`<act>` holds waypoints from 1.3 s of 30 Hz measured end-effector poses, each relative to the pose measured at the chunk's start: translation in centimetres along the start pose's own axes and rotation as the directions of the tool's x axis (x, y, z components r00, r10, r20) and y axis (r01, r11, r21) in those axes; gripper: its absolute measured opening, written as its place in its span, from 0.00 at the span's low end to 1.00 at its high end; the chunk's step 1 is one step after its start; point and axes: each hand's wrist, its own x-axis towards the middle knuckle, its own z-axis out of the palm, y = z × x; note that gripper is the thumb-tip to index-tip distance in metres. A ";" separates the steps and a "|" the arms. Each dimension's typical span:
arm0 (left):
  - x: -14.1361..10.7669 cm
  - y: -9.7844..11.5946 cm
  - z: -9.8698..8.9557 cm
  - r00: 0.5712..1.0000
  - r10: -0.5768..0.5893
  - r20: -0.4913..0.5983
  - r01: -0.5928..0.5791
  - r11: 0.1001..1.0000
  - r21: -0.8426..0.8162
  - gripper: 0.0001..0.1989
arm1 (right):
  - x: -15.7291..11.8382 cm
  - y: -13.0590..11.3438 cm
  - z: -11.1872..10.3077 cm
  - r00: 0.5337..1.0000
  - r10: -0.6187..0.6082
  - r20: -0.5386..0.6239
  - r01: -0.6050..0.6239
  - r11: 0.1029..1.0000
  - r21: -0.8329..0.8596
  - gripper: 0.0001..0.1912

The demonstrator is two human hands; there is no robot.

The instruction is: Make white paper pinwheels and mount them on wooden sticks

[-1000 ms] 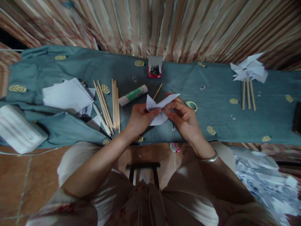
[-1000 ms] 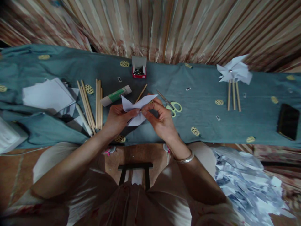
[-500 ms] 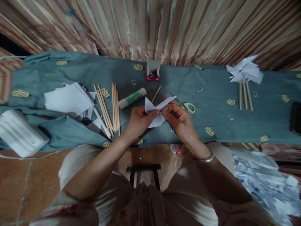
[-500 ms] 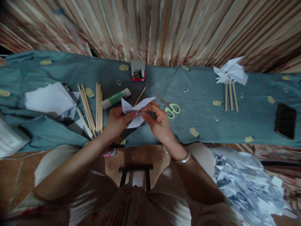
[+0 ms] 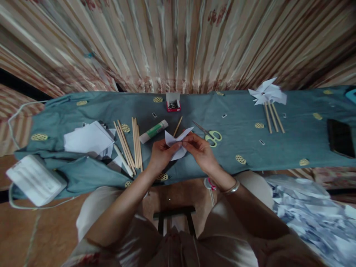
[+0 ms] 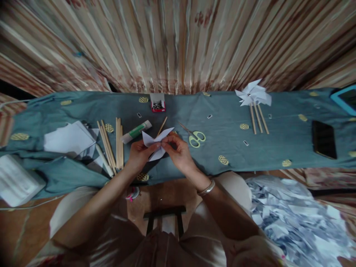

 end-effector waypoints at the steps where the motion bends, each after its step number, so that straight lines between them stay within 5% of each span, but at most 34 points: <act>1: 0.0 0.0 0.0 1.000 0.003 0.002 -0.003 1.000 -0.005 0.17 | 0.0 0.1 0.1 1.000 0.011 -0.003 -0.011 1.000 0.011 0.10; 7: 0.0 0.1 -0.2 1.000 0.016 0.026 -0.016 1.000 0.005 0.20 | 0.1 0.5 0.1 0.989 0.107 -0.103 -0.091 0.984 0.154 0.20; 21: -0.1 0.0 -0.7 0.994 -0.061 0.089 0.060 0.998 0.023 0.21 | 0.2 -0.5 -0.1 0.977 0.215 -0.006 -0.208 0.950 0.232 0.19; 39: 0.0 -0.3 -0.8 0.996 0.083 0.046 -0.089 0.985 0.150 0.17 | 0.3 -0.2 -0.1 0.989 0.139 -0.055 -0.131 0.982 0.134 0.21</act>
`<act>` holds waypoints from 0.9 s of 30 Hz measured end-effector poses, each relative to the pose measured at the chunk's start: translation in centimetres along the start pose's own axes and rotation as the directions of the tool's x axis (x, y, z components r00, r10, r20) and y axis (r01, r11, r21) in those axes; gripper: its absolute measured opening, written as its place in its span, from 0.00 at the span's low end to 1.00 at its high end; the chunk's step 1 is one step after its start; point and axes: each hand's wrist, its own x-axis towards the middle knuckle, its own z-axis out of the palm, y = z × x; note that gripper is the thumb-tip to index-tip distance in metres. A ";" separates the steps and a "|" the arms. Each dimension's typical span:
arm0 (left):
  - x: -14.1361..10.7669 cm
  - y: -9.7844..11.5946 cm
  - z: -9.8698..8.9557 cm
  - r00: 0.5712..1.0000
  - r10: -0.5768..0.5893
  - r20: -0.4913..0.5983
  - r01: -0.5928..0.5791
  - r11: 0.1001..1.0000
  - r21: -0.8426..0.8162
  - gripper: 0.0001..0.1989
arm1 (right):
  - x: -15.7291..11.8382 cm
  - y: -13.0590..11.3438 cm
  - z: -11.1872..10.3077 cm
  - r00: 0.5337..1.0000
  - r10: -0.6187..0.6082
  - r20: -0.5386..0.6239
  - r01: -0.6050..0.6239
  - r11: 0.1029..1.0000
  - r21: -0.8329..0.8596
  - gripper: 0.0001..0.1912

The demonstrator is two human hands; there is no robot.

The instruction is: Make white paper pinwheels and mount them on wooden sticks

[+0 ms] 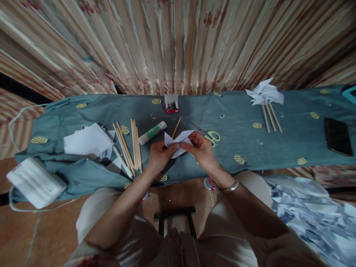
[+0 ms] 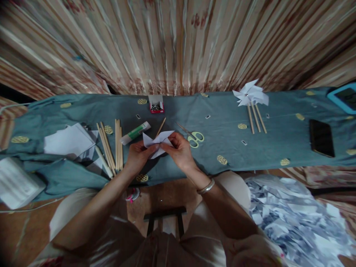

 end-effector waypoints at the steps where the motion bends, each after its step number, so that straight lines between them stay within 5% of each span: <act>1: 0.0 0.1 0.0 1.000 0.010 -0.008 -0.010 1.000 0.003 0.16 | 0.0 0.0 0.0 1.000 0.000 -0.003 0.000 1.000 -0.001 0.21; 27: -0.1 0.2 0.4 1.000 0.017 -0.012 -0.018 0.996 -0.083 0.15 | -0.1 -0.1 0.1 0.999 0.034 -0.027 -0.033 0.999 0.040 0.20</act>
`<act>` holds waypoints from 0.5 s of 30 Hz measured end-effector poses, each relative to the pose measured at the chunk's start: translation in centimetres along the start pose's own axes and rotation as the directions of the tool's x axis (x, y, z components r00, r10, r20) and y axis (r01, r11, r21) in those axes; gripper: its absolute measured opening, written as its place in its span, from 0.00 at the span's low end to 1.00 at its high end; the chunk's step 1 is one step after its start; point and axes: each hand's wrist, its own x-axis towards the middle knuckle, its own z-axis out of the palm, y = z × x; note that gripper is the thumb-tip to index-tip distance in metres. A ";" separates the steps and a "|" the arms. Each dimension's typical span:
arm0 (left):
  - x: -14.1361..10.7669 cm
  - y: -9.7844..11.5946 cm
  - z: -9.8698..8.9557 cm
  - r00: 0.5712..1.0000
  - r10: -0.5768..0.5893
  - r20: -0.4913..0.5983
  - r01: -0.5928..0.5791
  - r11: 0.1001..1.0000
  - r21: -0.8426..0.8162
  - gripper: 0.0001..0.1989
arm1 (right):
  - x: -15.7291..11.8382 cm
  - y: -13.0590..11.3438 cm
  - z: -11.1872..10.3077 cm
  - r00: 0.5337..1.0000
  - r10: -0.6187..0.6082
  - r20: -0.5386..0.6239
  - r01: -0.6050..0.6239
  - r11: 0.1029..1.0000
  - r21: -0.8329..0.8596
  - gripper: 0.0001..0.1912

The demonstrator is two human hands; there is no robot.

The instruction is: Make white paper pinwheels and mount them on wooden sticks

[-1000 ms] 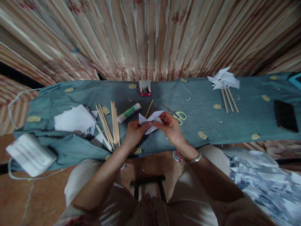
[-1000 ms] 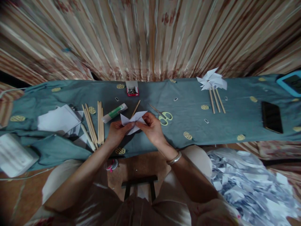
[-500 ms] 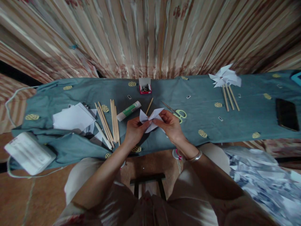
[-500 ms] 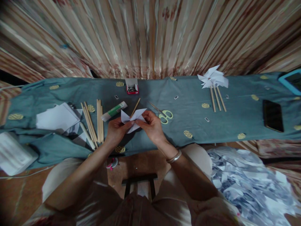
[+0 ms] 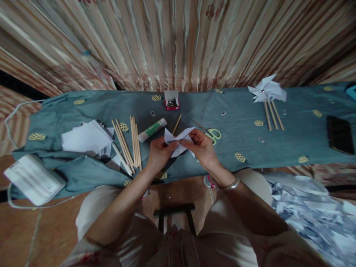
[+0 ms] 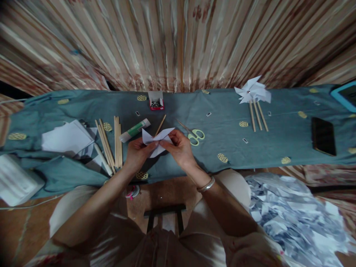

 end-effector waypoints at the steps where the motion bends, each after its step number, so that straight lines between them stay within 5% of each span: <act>1: 0.0 0.0 0.0 1.000 -0.010 -0.001 0.010 1.000 -0.006 0.15 | 0.0 0.0 0.0 1.000 0.005 -0.003 -0.005 1.000 -0.002 0.20; 15: -0.1 0.0 -0.1 0.994 -0.107 0.000 0.107 0.992 -0.066 0.17 | 0.0 0.0 0.1 1.000 0.000 0.008 0.000 1.000 -0.019 0.19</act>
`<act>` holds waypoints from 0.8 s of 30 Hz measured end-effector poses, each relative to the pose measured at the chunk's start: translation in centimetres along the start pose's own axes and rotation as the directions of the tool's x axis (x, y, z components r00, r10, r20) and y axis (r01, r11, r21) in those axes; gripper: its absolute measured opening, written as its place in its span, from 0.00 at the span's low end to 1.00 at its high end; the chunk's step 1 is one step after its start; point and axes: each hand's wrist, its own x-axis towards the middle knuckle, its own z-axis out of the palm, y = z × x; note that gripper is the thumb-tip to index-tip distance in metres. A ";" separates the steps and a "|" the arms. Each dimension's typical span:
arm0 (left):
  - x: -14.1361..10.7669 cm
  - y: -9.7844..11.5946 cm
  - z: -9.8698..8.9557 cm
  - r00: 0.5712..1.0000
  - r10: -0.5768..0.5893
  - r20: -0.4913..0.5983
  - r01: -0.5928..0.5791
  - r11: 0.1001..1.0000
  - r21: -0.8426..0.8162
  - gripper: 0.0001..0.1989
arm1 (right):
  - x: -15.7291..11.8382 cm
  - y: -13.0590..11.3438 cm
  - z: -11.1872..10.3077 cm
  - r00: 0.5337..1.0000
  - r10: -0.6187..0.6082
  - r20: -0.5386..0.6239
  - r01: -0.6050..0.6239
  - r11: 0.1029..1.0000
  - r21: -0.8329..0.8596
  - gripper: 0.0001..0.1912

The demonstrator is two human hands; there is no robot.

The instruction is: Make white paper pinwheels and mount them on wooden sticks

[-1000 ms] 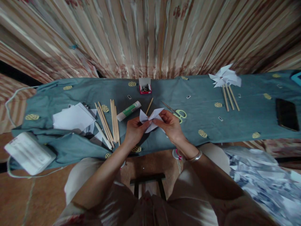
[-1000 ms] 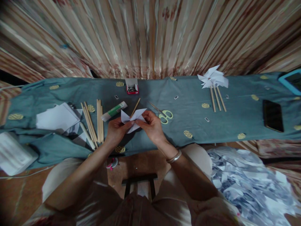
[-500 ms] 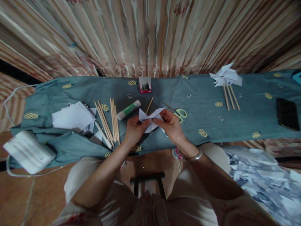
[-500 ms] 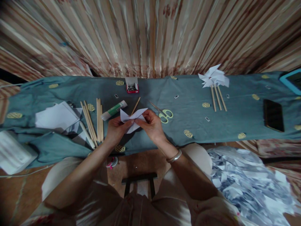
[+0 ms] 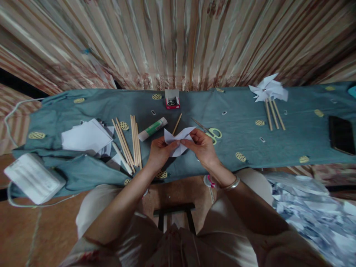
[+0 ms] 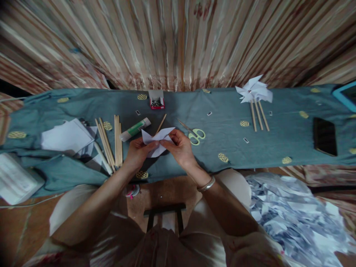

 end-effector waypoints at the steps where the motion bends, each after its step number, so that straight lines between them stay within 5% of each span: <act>1: 0.0 0.0 0.0 1.000 0.001 -0.002 -0.001 1.000 -0.001 0.16 | 0.0 0.0 0.0 1.000 0.003 0.003 -0.003 1.000 0.002 0.20; 14: 0.2 -0.1 -0.3 0.998 0.058 0.024 -0.059 0.996 0.064 0.17 | 0.2 0.2 -0.2 0.999 0.034 0.018 -0.035 0.999 0.036 0.18; 20: 1.1 0.4 -1.3 0.994 0.112 0.015 -0.112 0.994 0.009 0.25 | 0.3 -1.2 -1.0 1.000 -0.002 -0.013 0.003 1.000 0.017 0.18; 24: 2.1 -0.5 -2.0 0.971 0.238 0.010 -0.234 0.945 0.226 0.19 | 0.5 -2.3 -1.8 0.999 -0.025 -0.045 0.025 1.000 0.003 0.18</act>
